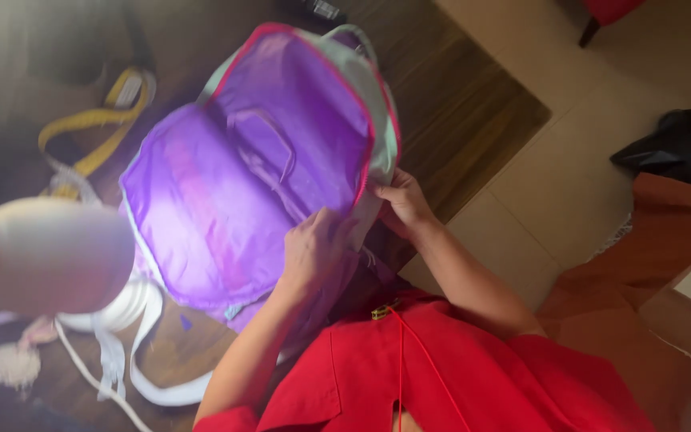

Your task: The person trims excess threads and loose material from a zipper on a purple and green backpack using a small pair of shears, handling the fabric with their hands to access different parts of the zipper.

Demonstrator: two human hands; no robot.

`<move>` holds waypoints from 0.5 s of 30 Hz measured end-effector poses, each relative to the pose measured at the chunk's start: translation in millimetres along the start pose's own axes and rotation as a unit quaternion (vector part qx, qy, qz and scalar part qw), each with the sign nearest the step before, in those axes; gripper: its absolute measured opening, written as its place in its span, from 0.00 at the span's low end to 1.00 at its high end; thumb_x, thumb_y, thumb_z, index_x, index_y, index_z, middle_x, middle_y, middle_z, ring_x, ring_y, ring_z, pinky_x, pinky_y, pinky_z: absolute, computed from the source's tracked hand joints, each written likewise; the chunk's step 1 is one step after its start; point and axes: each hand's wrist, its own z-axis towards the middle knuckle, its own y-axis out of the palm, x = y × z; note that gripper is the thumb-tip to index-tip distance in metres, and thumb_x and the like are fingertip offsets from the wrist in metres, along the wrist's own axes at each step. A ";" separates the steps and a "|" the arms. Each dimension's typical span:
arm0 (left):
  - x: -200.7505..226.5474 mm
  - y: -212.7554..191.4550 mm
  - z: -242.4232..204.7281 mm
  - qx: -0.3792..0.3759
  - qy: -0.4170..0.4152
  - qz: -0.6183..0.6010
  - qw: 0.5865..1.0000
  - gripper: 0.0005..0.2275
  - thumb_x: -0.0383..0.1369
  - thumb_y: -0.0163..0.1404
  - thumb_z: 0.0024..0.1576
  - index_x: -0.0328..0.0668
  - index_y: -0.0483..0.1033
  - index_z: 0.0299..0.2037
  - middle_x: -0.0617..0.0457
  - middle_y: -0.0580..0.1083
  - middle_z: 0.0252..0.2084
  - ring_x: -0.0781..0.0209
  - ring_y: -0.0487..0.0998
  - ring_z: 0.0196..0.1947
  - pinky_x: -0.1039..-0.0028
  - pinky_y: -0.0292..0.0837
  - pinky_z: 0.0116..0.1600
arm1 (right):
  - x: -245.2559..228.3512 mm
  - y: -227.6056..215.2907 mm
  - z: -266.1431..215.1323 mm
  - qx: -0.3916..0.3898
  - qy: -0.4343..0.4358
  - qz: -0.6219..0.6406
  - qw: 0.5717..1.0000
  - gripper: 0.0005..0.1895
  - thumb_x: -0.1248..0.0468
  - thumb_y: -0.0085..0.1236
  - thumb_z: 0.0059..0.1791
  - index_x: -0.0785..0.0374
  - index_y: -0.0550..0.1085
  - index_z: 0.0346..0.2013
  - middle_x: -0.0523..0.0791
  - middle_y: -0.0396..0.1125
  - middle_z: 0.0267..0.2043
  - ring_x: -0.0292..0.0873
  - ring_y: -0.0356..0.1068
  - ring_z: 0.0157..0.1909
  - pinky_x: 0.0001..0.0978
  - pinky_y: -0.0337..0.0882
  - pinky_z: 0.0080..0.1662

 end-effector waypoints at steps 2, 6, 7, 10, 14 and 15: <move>-8.9 12.7 6.6 -0.012 0.008 0.014 1.000 0.13 0.48 0.51 0.63 0.51 0.72 0.34 0.52 0.73 0.23 0.44 0.80 0.25 0.59 0.73 0.29 | 4.7 -9.3 9.5 0.031 0.010 0.009 0.999 0.13 0.79 0.63 0.42 0.70 0.77 0.40 0.55 0.76 0.34 0.55 0.80 0.35 0.49 0.81 0.42; -5.2 9.6 6.7 -0.053 0.003 -0.007 0.999 0.11 0.45 0.53 0.60 0.49 0.75 0.37 0.48 0.76 0.26 0.41 0.81 0.27 0.53 0.75 0.30 | 15.9 -10.7 -26.6 0.082 0.030 -0.029 0.996 0.21 0.76 0.69 0.41 0.65 0.77 0.48 0.50 0.76 0.40 0.50 0.79 0.41 0.43 0.80 0.44; -14.6 13.6 5.9 -0.058 0.017 -0.011 0.998 0.11 0.45 0.53 0.60 0.49 0.75 0.37 0.48 0.76 0.26 0.41 0.81 0.27 0.53 0.75 0.30 | 23.0 -13.4 -35.4 0.089 0.017 -0.027 0.996 0.21 0.76 0.69 0.41 0.65 0.77 0.48 0.50 0.76 0.40 0.50 0.79 0.41 0.43 0.80 0.44; -37.1 22.5 0.4 -0.076 0.046 -0.033 0.996 0.08 0.41 0.54 0.56 0.50 0.76 0.37 0.47 0.76 0.27 0.40 0.81 0.29 0.53 0.75 0.32 | 40.5 -19.6 -71.4 0.134 -0.020 -0.118 0.984 0.25 0.75 0.69 0.42 0.65 0.73 0.53 0.49 0.75 0.42 0.47 0.78 0.42 0.38 0.80 0.43; -35.8 22.7 -11.0 -0.040 0.054 -0.036 0.997 0.06 0.35 0.49 0.59 0.45 0.71 0.39 0.40 0.74 0.25 0.35 0.80 0.27 0.49 0.74 0.32 | 72.4 -24.9 -149.3 0.158 -0.260 -0.576 0.759 0.31 0.53 0.70 0.45 0.63 0.72 0.58 0.53 0.72 0.41 0.52 0.76 0.44 0.40 0.76 0.43; -32.5 22.8 -16.7 -0.021 0.037 -0.026 0.999 0.05 0.34 0.48 0.62 0.44 0.68 0.38 0.40 0.73 0.23 0.34 0.79 0.26 0.48 0.74 0.32 | 89.3 -27.8 -171.4 0.139 -0.360 -0.704 0.596 0.44 0.40 0.71 0.43 0.63 0.69 0.64 0.55 0.71 0.43 0.53 0.75 0.44 0.38 0.76 0.42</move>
